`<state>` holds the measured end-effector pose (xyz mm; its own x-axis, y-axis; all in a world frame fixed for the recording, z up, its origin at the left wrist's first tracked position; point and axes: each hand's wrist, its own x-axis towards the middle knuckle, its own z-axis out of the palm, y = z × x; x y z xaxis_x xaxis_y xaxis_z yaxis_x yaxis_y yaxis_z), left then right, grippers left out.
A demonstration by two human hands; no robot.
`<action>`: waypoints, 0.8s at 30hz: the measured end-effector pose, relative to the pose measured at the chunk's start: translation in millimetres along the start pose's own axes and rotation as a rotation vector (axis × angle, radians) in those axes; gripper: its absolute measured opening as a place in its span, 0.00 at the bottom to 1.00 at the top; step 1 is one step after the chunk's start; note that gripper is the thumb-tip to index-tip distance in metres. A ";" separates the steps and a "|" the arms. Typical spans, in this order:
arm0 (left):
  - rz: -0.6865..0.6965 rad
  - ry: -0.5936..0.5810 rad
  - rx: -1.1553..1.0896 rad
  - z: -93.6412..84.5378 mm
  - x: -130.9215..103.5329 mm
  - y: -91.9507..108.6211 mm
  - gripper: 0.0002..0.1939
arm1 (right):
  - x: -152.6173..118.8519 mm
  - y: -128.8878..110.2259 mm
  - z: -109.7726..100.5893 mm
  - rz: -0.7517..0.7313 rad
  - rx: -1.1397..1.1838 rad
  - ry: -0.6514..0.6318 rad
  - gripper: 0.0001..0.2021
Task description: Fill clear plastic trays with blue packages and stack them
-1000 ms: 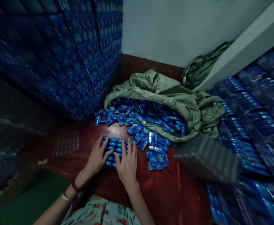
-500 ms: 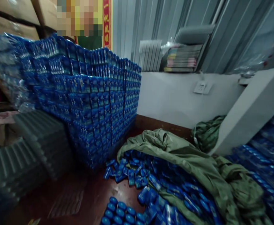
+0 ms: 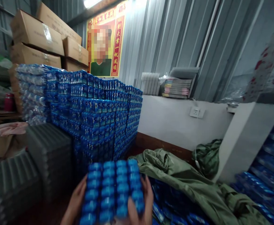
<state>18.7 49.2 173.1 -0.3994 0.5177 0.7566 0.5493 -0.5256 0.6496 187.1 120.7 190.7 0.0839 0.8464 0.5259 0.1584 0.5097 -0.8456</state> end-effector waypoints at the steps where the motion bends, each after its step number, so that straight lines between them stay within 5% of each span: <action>1: 0.095 0.006 0.049 -2.5 27.3 9.1 0.31 | 27.8 -25.1 12.0 -0.057 0.068 0.005 0.36; 4: 0.328 0.216 0.247 -5.2 129.9 37.0 0.37 | 135.0 -110.5 58.0 -0.382 0.175 -0.107 0.33; 6: 0.361 0.332 0.336 -2.3 199.6 50.5 0.39 | 204.9 -162.4 89.2 -0.562 0.175 -0.183 0.33; 8: 0.341 0.382 0.439 3.0 255.8 56.4 0.39 | 252.8 -197.8 112.3 -0.594 0.146 -0.199 0.32; 10: 0.268 0.357 0.543 8.8 291.4 54.7 0.40 | 271.4 -209.6 122.8 -0.544 0.145 -0.196 0.34; 13: 0.154 0.292 0.671 16.6 309.4 42.0 0.44 | 256.5 -183.1 114.2 -0.487 0.158 -0.211 0.34; 18: 0.137 0.263 0.718 23.6 307.7 19.4 0.40 | 195.2 -84.5 59.3 -0.272 0.077 -0.348 0.30; 22: 0.176 0.295 0.629 17.2 306.3 17.9 0.38 | 125.5 -10.3 10.8 -0.094 0.023 -0.392 0.27; 24: 0.269 0.306 0.580 14.5 287.8 15.3 0.37 | 80.6 23.9 -10.9 0.012 -0.013 -0.425 0.24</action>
<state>-77.2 199.9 399.7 -0.3360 0.1629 0.9277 0.9265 -0.1201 0.3567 208.4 199.5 213.8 -0.3265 0.8420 0.4296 0.1729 0.5000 -0.8486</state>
